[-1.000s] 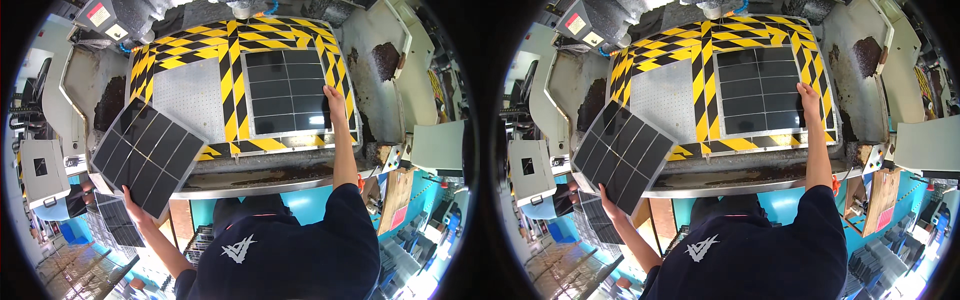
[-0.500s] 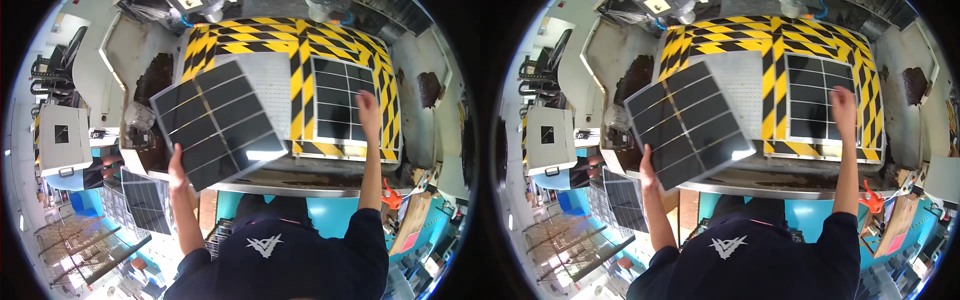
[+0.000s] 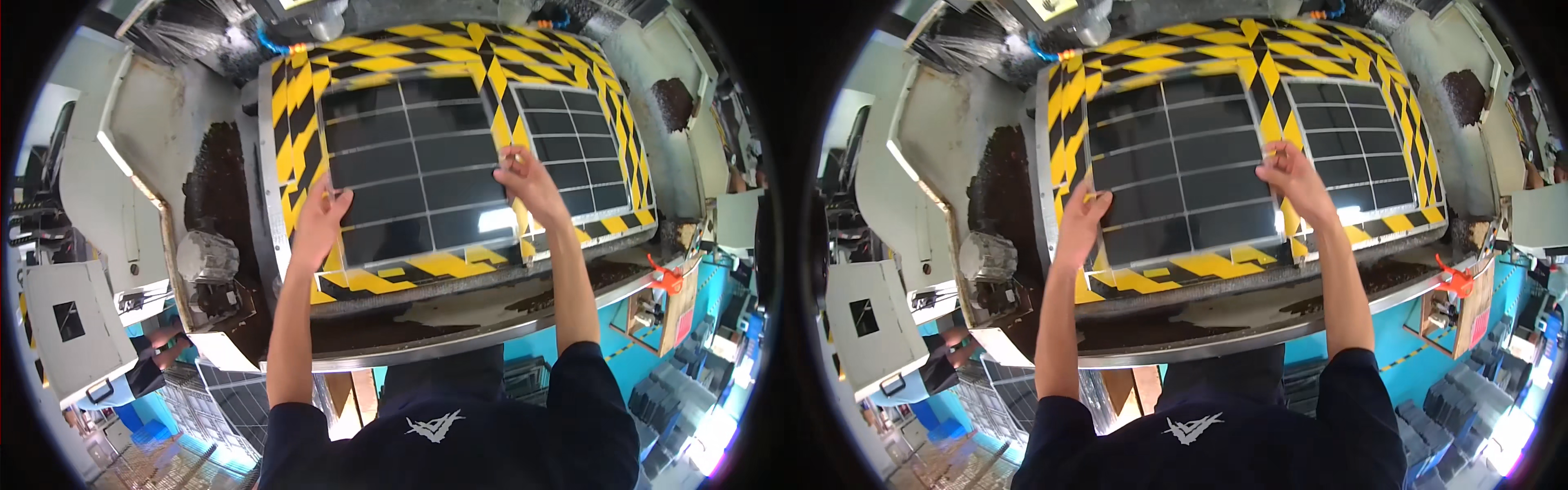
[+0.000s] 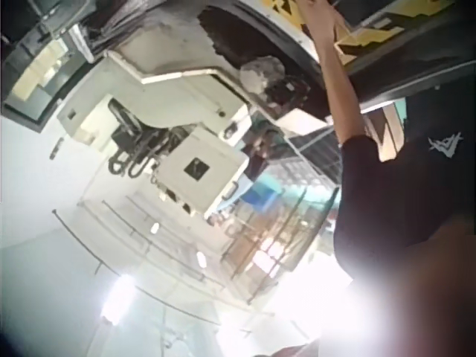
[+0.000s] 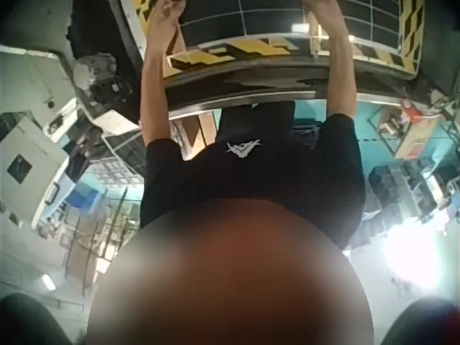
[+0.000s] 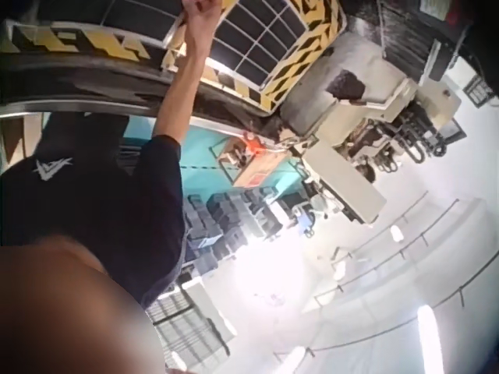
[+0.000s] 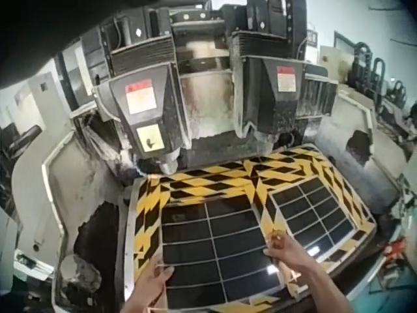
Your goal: Placing solar panels into a machine for processing and organizing them on transport racks within a factory.
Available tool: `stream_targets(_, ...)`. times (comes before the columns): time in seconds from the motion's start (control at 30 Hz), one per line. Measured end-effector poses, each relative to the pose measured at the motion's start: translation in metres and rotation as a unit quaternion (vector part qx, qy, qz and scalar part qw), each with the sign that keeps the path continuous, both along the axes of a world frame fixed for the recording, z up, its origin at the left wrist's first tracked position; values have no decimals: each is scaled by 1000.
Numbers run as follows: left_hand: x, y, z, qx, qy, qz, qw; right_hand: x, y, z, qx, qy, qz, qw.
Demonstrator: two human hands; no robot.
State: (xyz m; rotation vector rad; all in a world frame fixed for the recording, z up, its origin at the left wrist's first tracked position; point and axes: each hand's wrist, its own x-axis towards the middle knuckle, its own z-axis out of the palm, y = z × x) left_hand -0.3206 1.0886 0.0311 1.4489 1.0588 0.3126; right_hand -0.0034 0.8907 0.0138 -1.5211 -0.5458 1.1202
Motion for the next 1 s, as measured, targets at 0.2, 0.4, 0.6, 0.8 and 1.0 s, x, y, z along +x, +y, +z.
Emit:
stream_targets(0.2, -11, 21, -33, 55, -66, -69, 994, 11, 18, -7, -79, -63, -14, 995)
stream_targets(0.4, -14, 33, -20, 126, -6, -147, 981, 16, 23, -11, -97, -159, 54, 981)
stream_targets(0.6, -28, 29, -29, 187, 32, -188, 964, 3, 18, -14, -170, -263, 68, 947)
stream_targets(0.8, -31, 17, -31, 245, 119, -248, 930, 5, 13, -27, -186, -314, 92, 926)
stream_targets(1.0, -38, 12, -43, 337, 117, -290, 888, -1, 12, -38, -200, -394, 99, 892)
